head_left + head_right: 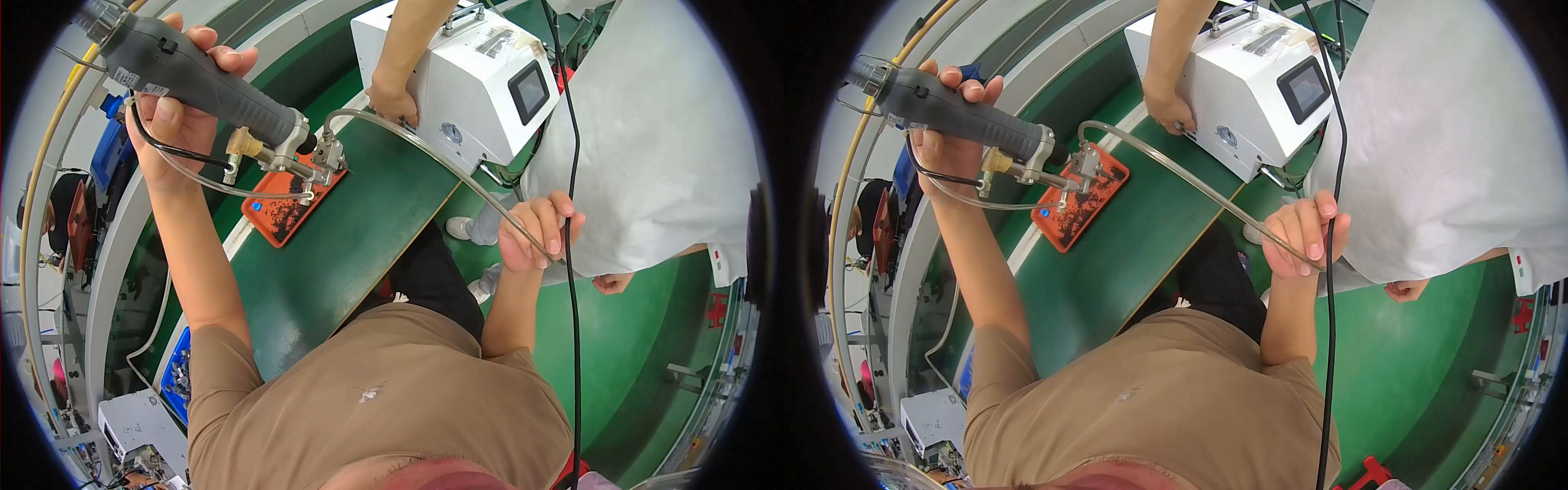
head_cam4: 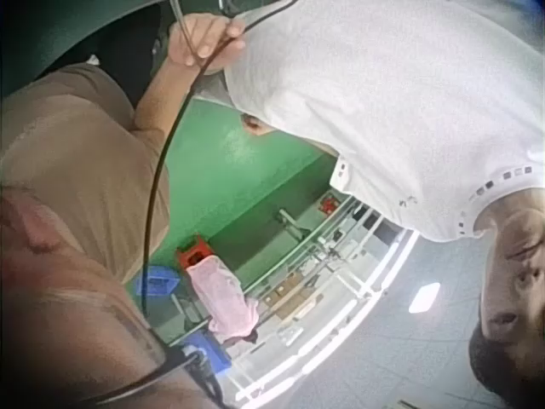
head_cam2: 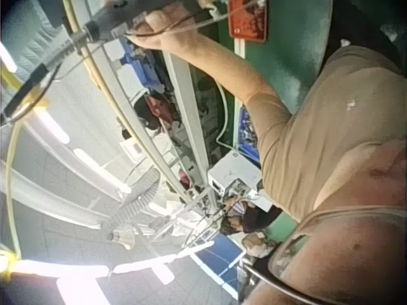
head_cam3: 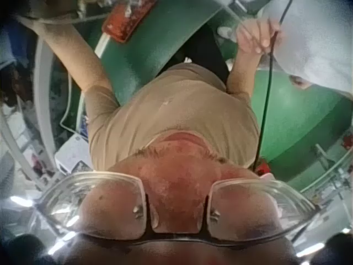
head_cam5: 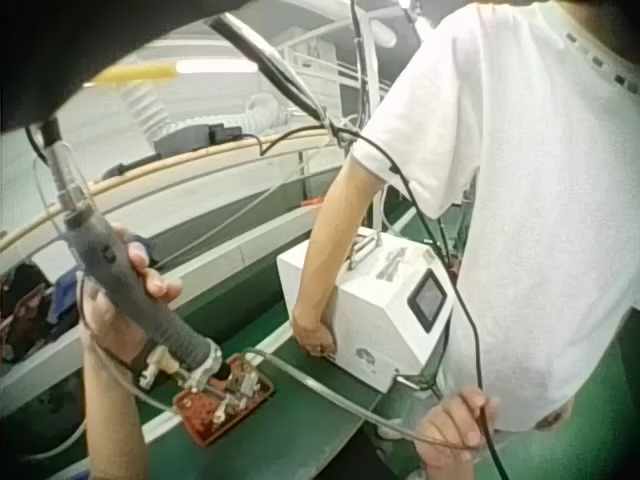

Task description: The person assembles small circular electronic components by hand, using an automated dispensing tool to join them with electronic wires and small black parts from plastic trays.

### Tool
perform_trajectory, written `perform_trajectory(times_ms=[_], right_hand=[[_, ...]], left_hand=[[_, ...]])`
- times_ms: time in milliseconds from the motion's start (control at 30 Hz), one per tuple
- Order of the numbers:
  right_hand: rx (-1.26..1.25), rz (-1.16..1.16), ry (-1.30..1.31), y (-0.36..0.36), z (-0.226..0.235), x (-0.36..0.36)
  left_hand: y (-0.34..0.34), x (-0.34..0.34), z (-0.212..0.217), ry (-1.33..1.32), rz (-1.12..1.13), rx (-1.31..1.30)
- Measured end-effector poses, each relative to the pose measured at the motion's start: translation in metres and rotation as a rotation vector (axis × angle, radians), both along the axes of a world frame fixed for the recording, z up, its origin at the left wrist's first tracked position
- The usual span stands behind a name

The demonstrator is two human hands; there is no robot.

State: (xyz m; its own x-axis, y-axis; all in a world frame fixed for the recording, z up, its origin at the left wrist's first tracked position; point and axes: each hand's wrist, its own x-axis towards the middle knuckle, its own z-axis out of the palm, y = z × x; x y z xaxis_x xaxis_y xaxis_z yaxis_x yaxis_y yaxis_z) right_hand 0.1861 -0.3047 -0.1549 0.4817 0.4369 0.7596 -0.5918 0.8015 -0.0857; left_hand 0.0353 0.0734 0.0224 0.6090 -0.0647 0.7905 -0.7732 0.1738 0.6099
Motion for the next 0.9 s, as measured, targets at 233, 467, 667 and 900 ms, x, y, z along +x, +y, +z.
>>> perform_trajectory(times_ms=[233,467,667,900], right_hand=[[0.002,0.009,0.011,0.005,0.0,0.001],[-0.001,0.057,0.036,0.011,-0.003,-0.003],[-0.191,0.311,0.203,0.027,-0.007,-0.015],[-0.713,0.245,0.033,0.046,-0.02,-0.078]], left_hand=[[0.006,0.004,-0.007,-0.029,0.001,0.034],[0.002,0.004,-0.008,-0.012,-0.004,0.038],[0.004,-0.003,-0.011,0.044,0.046,-0.08],[-0.006,-0.012,-0.007,0.061,0.167,-0.002]])
